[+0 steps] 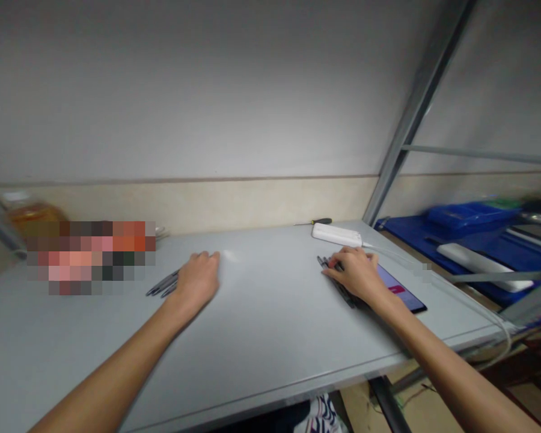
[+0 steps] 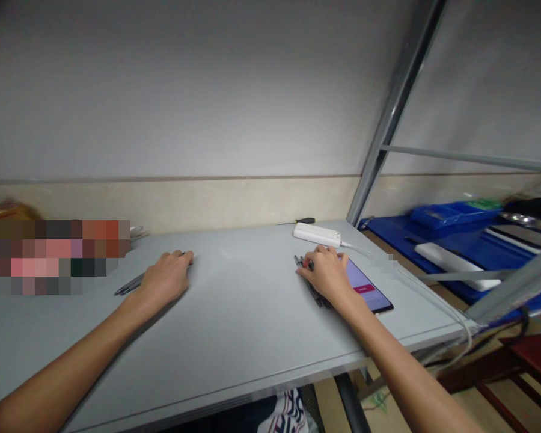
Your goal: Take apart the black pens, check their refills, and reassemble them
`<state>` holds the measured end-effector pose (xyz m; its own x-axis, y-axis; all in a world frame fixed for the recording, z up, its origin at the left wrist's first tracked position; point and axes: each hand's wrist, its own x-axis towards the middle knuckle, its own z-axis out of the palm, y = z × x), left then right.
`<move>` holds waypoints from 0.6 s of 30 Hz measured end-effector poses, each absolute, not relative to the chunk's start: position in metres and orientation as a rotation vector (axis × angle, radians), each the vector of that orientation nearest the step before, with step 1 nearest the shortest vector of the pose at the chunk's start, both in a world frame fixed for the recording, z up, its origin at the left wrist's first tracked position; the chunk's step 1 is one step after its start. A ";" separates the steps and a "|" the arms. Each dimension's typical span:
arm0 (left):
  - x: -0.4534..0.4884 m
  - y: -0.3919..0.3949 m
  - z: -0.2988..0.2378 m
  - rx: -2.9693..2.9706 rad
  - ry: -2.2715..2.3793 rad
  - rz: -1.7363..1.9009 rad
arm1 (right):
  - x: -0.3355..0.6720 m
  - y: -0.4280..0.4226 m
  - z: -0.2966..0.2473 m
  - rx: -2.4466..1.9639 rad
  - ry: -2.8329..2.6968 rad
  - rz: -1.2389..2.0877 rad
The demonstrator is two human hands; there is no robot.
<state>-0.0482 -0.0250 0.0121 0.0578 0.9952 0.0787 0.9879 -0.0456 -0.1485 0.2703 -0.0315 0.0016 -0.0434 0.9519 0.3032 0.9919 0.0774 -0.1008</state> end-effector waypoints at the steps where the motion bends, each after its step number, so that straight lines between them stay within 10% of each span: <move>1: -0.048 -0.026 0.012 -2.160 -2.053 0.070 | 0.267 -0.031 0.004 -1.943 -2.065 -0.191; 10: -0.038 -0.027 0.003 -2.373 -1.812 -0.122 | 0.206 -0.025 0.013 -1.563 -2.289 -0.058; 18: -0.018 -0.030 -0.008 -2.961 -1.617 -1.128 | 0.157 -0.031 0.006 -1.013 -2.553 -0.181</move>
